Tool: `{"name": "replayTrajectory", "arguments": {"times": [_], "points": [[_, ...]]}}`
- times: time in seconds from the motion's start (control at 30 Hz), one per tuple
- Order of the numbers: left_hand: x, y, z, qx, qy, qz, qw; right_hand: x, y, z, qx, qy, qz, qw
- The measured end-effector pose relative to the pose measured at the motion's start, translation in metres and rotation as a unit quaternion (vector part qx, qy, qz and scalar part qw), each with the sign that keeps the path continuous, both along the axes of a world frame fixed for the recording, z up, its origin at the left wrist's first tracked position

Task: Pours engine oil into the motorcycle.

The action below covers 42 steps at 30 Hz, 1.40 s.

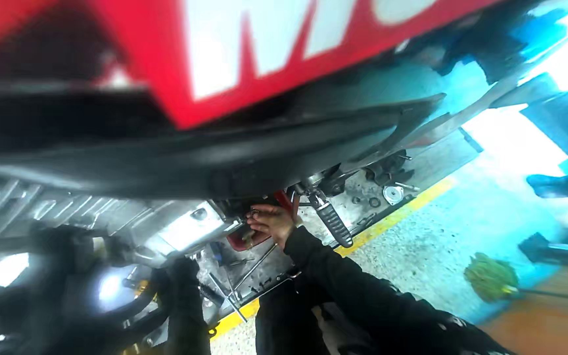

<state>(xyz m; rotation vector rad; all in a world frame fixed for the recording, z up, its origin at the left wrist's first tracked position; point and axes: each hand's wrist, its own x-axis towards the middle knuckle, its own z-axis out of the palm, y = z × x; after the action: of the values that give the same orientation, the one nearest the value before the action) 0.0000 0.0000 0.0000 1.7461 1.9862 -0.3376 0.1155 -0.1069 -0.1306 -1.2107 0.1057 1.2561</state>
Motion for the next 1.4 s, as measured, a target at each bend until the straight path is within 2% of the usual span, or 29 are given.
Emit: {"name": "replayTrajectory", "arguments": {"times": [0.03,0.07,0.1,0.13,0.2,0.23,0.3,0.37,0.47,0.53,0.6,0.7,0.93,1.07,1.23,1.4], "points": [[-0.017,0.000,-0.022,0.072,-0.116,0.111,0.984,0.002,0.003,-0.001,-0.002,-0.001,0.003,1.000],[-0.038,0.001,-0.041,0.103,-0.225,0.178,0.952,0.002,0.005,0.000,-0.007,-0.003,0.003,1.000],[-0.065,-0.003,-0.055,0.094,-0.300,0.191,0.930,0.002,0.007,0.001,-0.011,-0.008,0.001,1.000],[-0.101,-0.007,-0.075,0.105,-0.333,0.148,0.925,0.001,0.009,0.001,-0.016,-0.014,0.001,1.000],[-0.156,-0.025,-0.094,0.165,-0.367,0.079,0.912,0.000,0.014,0.000,-0.021,-0.023,-0.004,0.999],[-0.170,-0.039,-0.097,0.182,-0.378,0.066,0.905,0.000,0.017,-0.002,-0.020,-0.023,-0.006,1.000],[-0.182,-0.070,-0.095,0.149,-0.415,0.050,0.896,0.000,0.020,-0.008,-0.014,-0.010,-0.007,1.000],[-0.179,-0.099,-0.093,0.076,-0.453,0.048,0.887,0.002,0.023,-0.013,-0.018,0.026,-0.006,0.999],[-0.144,-0.123,-0.085,-0.090,-0.451,0.129,0.879,0.006,0.027,-0.023,-0.035,0.064,-0.007,0.997],[-0.110,-0.123,-0.087,-0.195,-0.456,0.162,0.853,0.006,0.027,-0.028,-0.035,0.063,-0.007,0.997],[-0.086,-0.123,-0.094,-0.255,-0.487,0.180,0.816,0.007,0.026,-0.028,-0.039,0.066,0.003,0.997],[-0.072,-0.122,-0.097,-0.268,-0.519,0.217,0.782,0.008,0.024,-0.025,-0.036,0.053,0.023,0.998],[-0.078,-0.122,-0.089,-0.326,-0.596,0.256,0.688,0.006,0.023,-0.031,-0.017,0.061,0.006,0.998],[-0.078,-0.126,-0.089,-0.327,-0.617,0.263,0.666,0.005,0.021,-0.027,-0.020,0.039,0.028,0.999],[-0.077,-0.126,-0.087,-0.326,-0.628,0.274,0.651,0.006,0.021,-0.033,-0.035,0.014,0.008,0.999],[-0.073,-0.130,-0.086,-0.318,-0.613,0.285,0.665,0.005,0.019,-0.035,-0.013,-0.005,0.041,0.999]]}}
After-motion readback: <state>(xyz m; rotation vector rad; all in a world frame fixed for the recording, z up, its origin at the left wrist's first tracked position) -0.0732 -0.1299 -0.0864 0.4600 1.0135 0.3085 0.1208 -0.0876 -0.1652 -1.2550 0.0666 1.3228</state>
